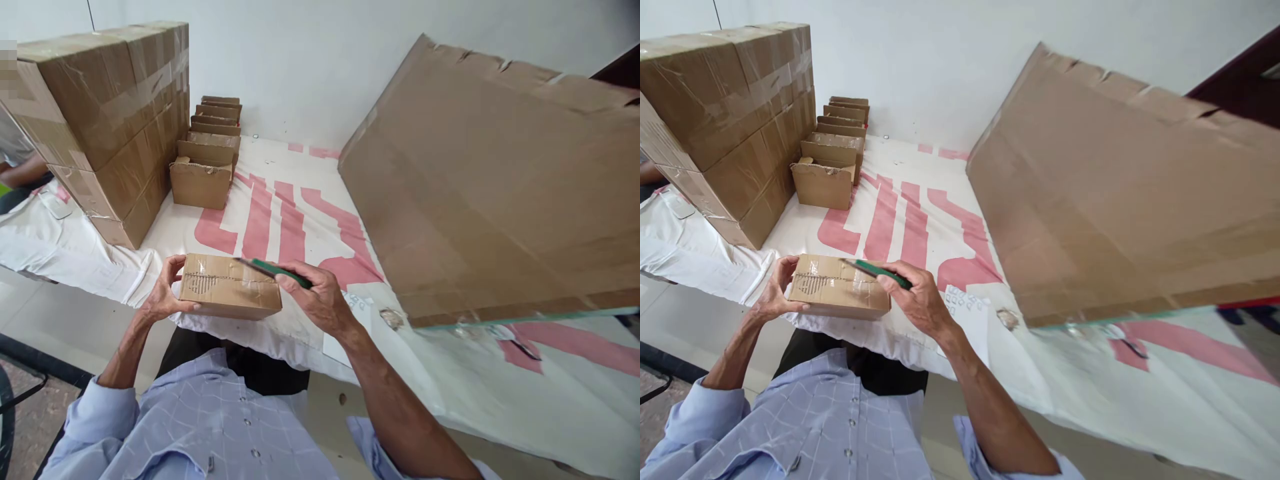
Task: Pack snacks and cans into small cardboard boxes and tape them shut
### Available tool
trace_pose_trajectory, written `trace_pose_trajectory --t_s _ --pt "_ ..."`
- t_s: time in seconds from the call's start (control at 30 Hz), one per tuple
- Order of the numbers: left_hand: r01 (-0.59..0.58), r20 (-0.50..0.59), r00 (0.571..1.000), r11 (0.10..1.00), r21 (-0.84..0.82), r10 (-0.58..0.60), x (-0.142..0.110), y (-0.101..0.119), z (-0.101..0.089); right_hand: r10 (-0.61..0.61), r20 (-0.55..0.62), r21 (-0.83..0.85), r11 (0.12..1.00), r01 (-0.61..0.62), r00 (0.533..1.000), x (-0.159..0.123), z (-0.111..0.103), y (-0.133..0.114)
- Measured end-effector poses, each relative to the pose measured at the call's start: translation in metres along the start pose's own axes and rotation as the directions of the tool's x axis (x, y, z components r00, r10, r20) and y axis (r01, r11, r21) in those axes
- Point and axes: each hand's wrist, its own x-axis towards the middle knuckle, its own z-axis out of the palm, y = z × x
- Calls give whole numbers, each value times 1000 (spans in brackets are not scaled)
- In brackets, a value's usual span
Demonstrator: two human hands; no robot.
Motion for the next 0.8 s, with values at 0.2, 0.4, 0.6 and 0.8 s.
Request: trace_pose_trajectory --t_s 0.2,0.4,0.6,0.8 --pt "-38 36 999 994 103 35 1 8 9 -160 299 -141 968 209 941 26 2 -34" --pt "-39 21 999 993 115 37 -1 9 9 -184 399 -276 910 310 898 41 6 -44" --pt "-62 27 998 992 108 59 -1 11 10 -178 463 -359 858 367 869 46 10 -50" --pt "-60 41 998 989 134 54 1 15 11 -201 475 -480 757 443 857 54 24 -50"
